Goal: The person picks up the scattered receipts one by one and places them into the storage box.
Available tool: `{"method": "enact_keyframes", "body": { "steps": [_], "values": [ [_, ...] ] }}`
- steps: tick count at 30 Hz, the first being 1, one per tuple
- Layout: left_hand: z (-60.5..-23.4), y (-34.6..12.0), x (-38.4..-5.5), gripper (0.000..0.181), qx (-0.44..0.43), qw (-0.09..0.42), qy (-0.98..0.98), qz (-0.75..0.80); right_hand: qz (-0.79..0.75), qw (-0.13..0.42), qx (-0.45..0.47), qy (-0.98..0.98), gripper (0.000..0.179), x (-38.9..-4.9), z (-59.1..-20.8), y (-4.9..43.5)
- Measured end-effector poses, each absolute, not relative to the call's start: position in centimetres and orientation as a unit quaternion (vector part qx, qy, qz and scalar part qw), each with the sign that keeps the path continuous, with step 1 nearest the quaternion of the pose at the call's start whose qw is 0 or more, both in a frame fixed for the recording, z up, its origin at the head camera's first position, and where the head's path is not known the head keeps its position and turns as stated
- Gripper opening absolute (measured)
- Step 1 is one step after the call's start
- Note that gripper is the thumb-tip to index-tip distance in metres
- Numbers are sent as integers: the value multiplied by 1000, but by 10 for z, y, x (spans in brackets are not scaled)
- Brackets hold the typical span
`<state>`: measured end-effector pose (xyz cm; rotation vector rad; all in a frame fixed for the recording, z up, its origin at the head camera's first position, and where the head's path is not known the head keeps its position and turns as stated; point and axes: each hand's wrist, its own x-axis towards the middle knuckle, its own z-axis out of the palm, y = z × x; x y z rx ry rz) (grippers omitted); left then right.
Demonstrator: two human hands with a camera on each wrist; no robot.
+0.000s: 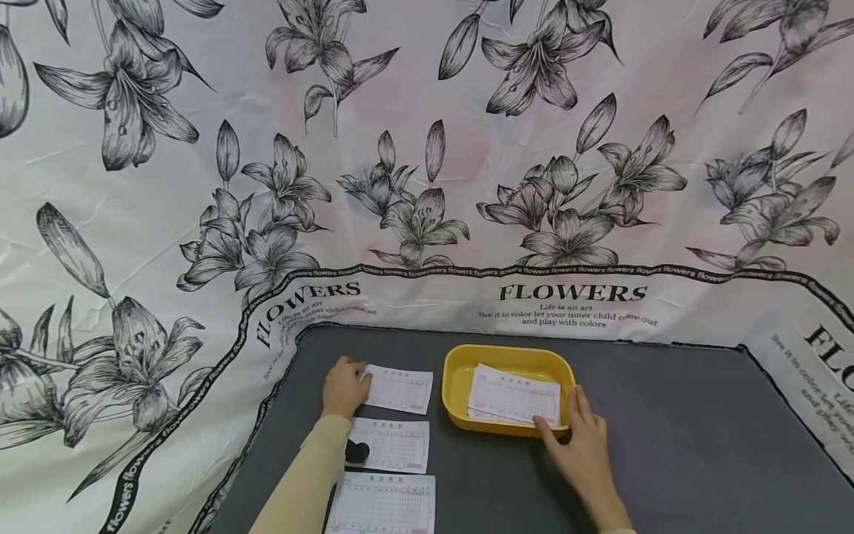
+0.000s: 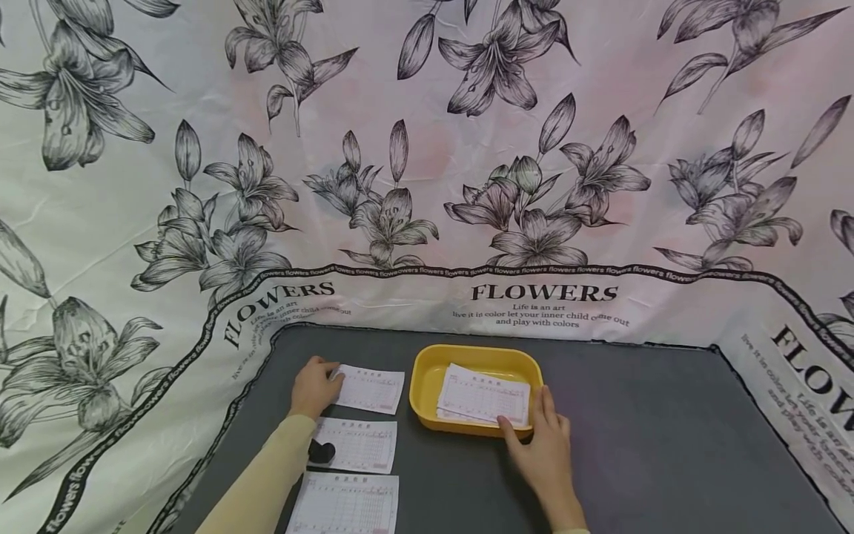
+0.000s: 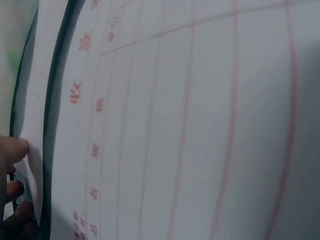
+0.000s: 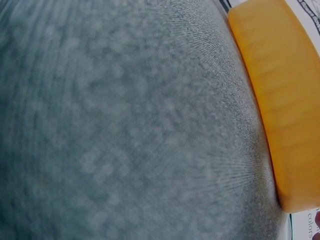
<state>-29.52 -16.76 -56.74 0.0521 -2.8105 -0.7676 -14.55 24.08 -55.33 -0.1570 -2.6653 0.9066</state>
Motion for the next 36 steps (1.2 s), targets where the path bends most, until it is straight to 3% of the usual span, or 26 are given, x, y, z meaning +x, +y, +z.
{"method": "enact_keyframes", "body": {
  "steps": [21,36],
  "values": [
    [-575,-174,-296,5,-9,155,-939,-306,313,156,-60,-935,97,-147,-556,240],
    [-567,-191,-291,22,-30,86,-935,-342,322,165,-53,-931,98,-147,-558,240]
  ]
}}
